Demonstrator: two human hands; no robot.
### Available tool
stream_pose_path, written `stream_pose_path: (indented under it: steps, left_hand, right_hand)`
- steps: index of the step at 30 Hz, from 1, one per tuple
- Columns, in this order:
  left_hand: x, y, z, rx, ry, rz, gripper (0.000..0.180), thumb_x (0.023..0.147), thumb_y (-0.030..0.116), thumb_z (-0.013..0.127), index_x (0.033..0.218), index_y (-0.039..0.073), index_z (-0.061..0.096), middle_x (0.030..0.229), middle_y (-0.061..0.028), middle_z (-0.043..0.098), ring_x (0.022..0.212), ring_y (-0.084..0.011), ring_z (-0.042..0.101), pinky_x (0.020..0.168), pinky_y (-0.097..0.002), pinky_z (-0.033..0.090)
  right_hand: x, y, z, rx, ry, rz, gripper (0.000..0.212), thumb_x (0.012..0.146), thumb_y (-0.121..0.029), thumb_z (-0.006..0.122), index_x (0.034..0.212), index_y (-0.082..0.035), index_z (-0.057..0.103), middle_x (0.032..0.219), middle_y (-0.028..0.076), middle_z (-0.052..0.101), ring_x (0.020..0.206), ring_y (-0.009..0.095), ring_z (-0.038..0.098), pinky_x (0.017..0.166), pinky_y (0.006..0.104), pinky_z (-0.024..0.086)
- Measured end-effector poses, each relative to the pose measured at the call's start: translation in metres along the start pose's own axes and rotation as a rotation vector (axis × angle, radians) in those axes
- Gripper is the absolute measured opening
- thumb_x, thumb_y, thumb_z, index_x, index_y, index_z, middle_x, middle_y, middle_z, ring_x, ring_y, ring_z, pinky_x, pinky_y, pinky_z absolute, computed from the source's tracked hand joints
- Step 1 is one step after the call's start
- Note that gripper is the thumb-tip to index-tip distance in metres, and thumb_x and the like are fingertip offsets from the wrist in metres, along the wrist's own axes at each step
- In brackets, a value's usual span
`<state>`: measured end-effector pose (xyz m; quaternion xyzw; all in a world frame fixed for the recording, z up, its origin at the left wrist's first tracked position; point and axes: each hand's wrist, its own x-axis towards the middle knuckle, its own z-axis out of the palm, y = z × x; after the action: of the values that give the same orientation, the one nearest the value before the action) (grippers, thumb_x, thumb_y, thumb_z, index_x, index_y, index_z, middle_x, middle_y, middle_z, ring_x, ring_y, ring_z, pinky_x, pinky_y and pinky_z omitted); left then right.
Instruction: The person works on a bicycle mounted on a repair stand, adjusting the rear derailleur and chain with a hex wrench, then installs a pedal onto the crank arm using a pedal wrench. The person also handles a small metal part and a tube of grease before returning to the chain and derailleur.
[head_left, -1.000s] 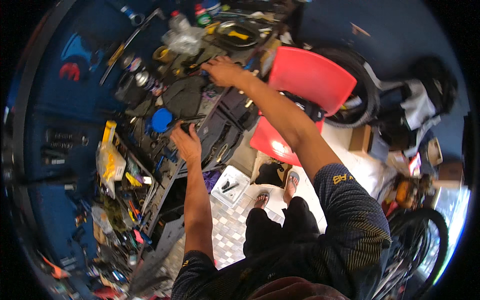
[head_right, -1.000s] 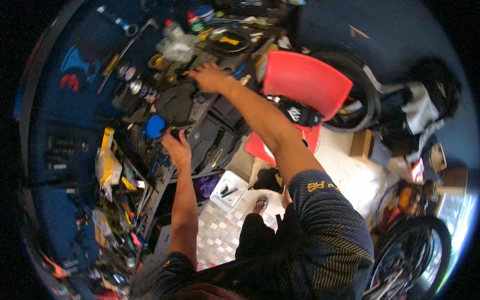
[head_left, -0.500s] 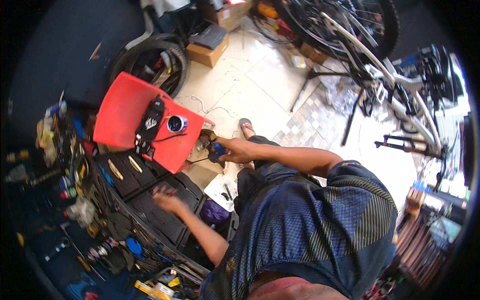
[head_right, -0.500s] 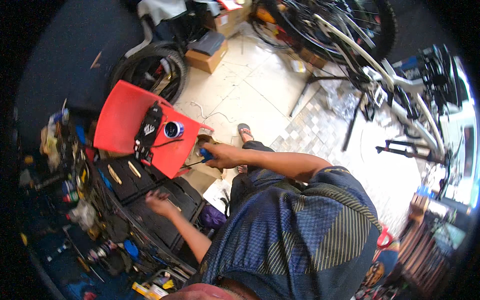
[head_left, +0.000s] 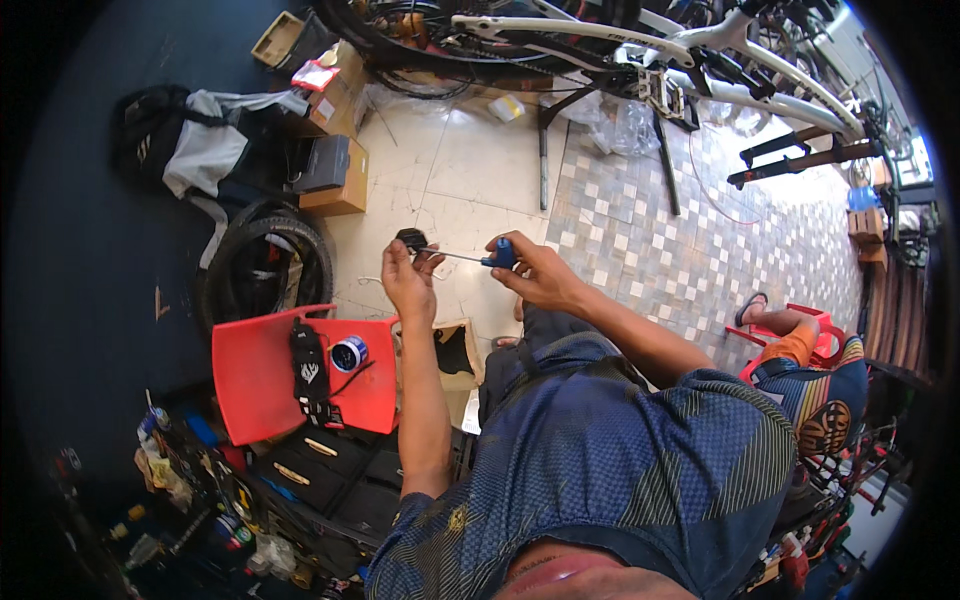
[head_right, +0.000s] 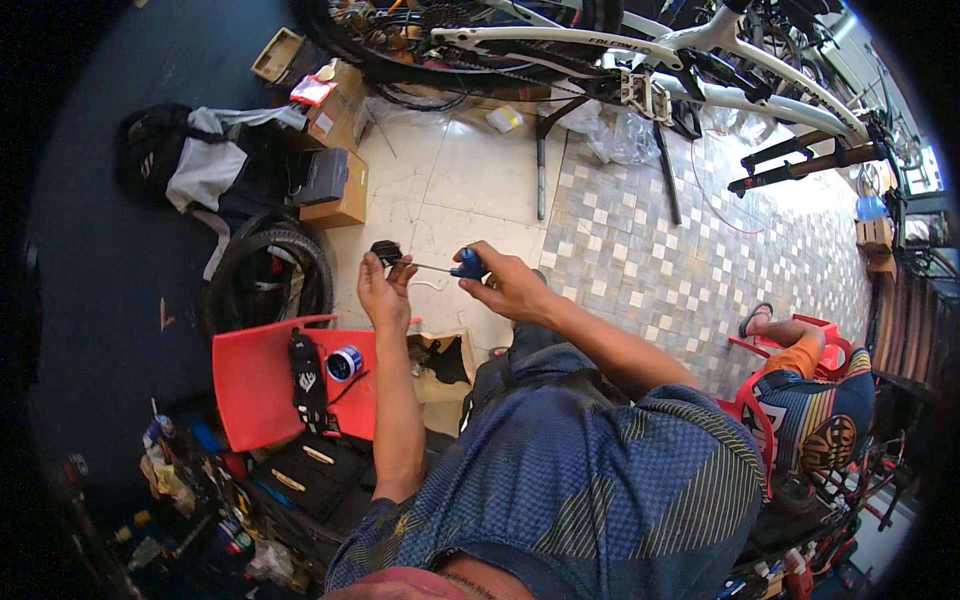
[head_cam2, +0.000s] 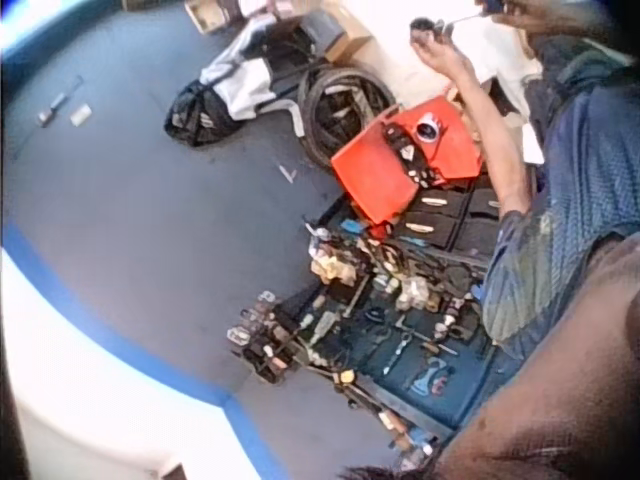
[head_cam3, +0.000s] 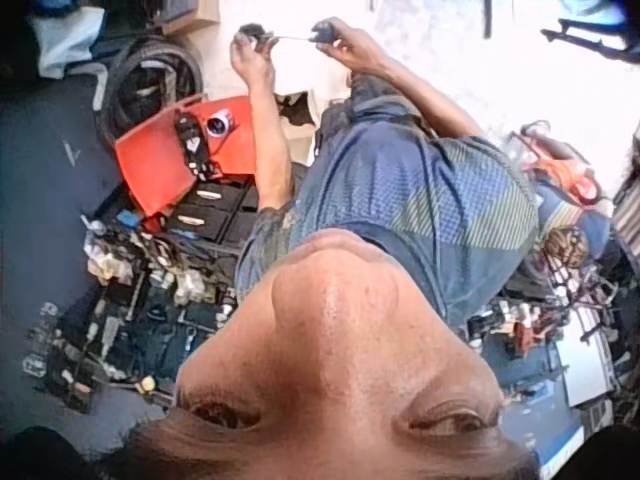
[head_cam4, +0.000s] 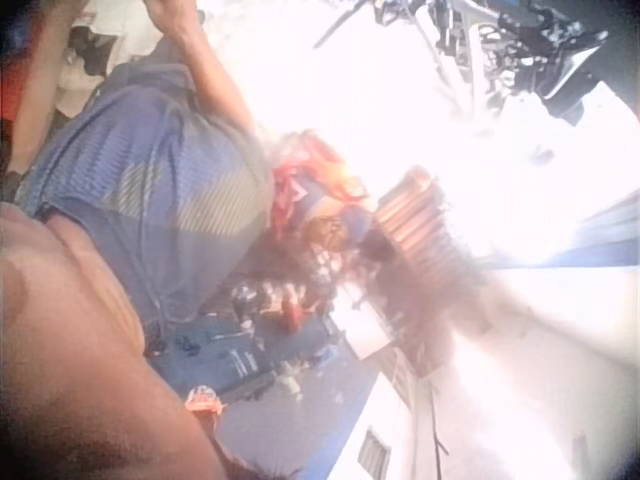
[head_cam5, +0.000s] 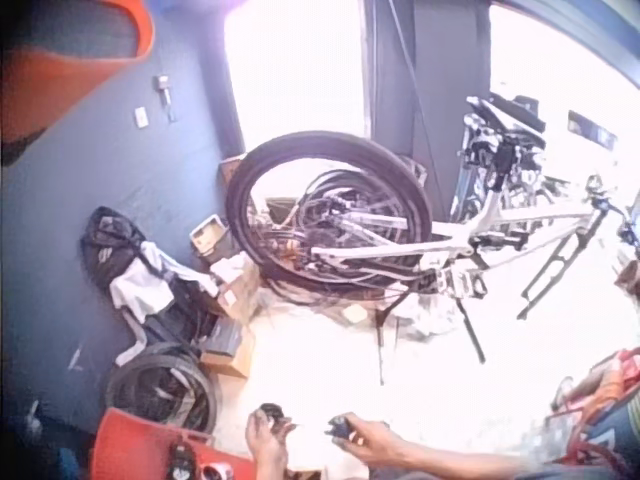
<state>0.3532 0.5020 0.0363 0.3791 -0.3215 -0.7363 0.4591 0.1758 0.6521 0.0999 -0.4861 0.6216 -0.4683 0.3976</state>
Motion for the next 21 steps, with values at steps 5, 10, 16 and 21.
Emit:
stream_pose_path:
  steps: [5,10,16,21]
  left_hand:
    - [0.036,-0.031,0.062,-0.027,-0.118,-0.089,0.025,0.103,0.023,0.055,0.115,0.002,0.052,0.105,-0.012,0.064,0.097,-0.0292,0.07,0.079,-0.0389,0.062]
    - [0.078,-0.051,0.119,0.066,-0.218,-0.165,0.023,0.104,0.016,0.052,0.12,0.0,0.051,0.112,-0.0127,0.062,0.102,-0.0301,0.069,0.082,-0.0415,0.062]
    - [0.132,-0.102,0.17,0.291,-0.366,-0.322,0.03,0.102,0.017,0.056,0.127,0.002,0.051,0.114,-0.0107,0.062,0.103,-0.0281,0.068,0.077,-0.0411,0.064]
    - [0.194,-0.161,0.19,0.399,-0.539,-0.417,0.035,0.1,0.015,0.059,0.132,0.003,0.049,0.116,-0.0109,0.061,0.106,-0.0263,0.067,0.083,-0.0406,0.064]
  right_hand:
    - [0.021,0.017,-0.043,0.061,0.167,0.076,0.037,0.092,-0.012,0.068,0.124,-0.005,0.051,0.098,0.016,0.069,0.074,0.023,0.068,0.064,0.0344,0.055]
    - [0.037,0.035,-0.08,0.05,0.318,0.111,0.035,0.091,-0.013,0.068,0.122,-0.005,0.054,0.098,0.015,0.069,0.077,0.021,0.068,0.067,0.0342,0.055]
    - [0.025,0.064,-0.129,0.02,0.616,0.238,0.031,0.091,-0.011,0.066,0.119,-0.004,0.056,0.099,0.012,0.069,0.082,0.021,0.068,0.074,0.0331,0.054]
    - [0.022,0.105,-0.148,0.132,0.877,0.143,0.018,0.081,0.004,0.055,0.097,-0.004,0.053,0.096,0.009,0.066,0.092,0.018,0.063,0.085,0.0294,0.048]
